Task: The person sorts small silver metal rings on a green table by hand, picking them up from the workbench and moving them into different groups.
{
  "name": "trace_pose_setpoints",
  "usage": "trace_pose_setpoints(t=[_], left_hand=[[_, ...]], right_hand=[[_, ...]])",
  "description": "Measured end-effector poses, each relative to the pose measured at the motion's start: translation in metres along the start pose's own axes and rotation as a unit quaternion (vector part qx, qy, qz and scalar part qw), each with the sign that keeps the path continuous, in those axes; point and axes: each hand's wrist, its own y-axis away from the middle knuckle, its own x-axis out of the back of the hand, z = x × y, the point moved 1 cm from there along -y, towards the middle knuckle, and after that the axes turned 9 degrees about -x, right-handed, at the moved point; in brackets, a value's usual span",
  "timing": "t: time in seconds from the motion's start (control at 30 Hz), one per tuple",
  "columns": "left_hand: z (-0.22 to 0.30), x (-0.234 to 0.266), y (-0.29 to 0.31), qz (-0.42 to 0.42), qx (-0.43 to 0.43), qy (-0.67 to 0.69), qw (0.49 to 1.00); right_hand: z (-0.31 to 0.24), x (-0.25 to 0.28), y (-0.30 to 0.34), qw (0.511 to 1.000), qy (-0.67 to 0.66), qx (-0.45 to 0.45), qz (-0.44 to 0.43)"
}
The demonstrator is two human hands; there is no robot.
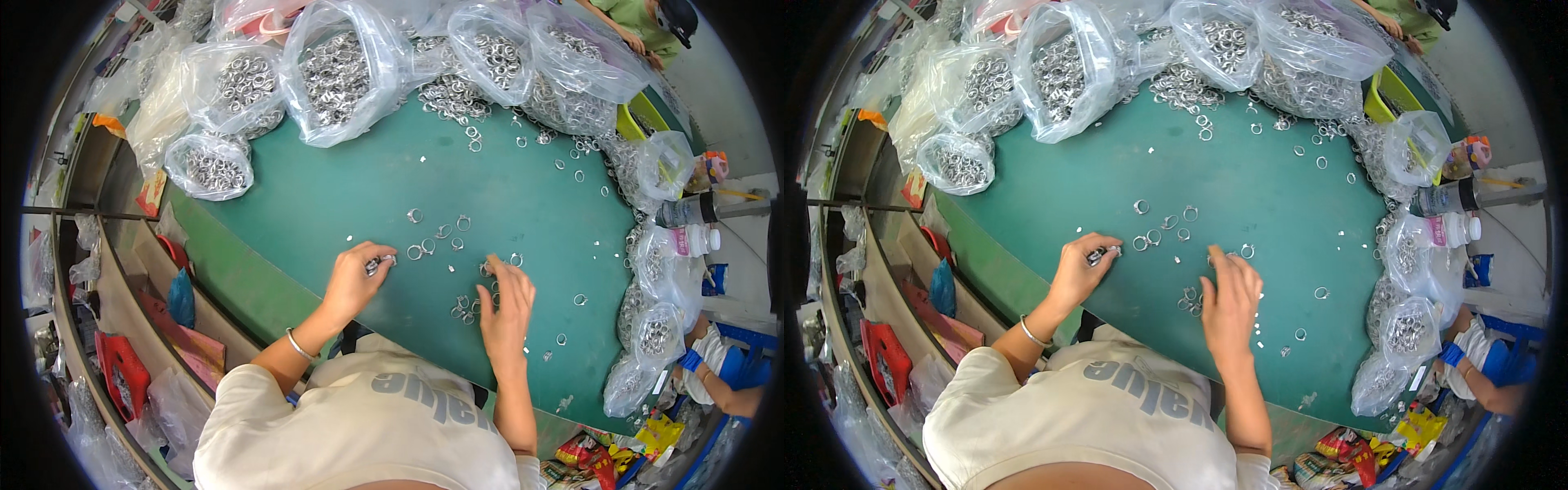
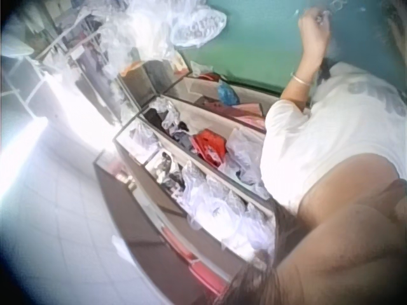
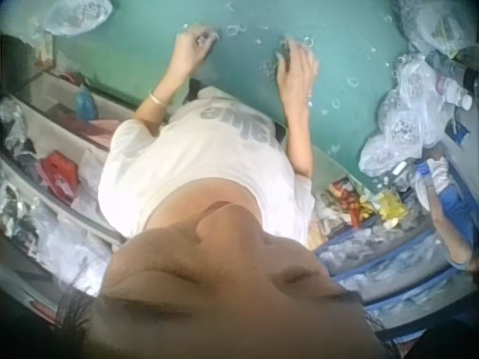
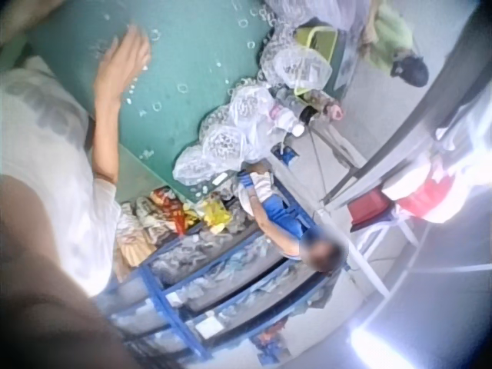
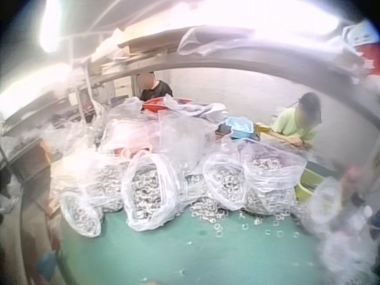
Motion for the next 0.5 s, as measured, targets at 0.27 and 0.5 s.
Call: trace_pose_setpoints(t=[0.27,0.5], left_hand=[[0.008,-0.006,-0.003,0.008,-0.033,0.026,0.999],[0.005,-0.008,-0.006,0.013,-0.019,0.038,0.999]], right_hand=[[-0.023,-0.046,-0.037,0.989,0.030,0.137,-0.053],[-0.050,-0.041,-0.038,0.995,-0.017,0.077,-0.059]])
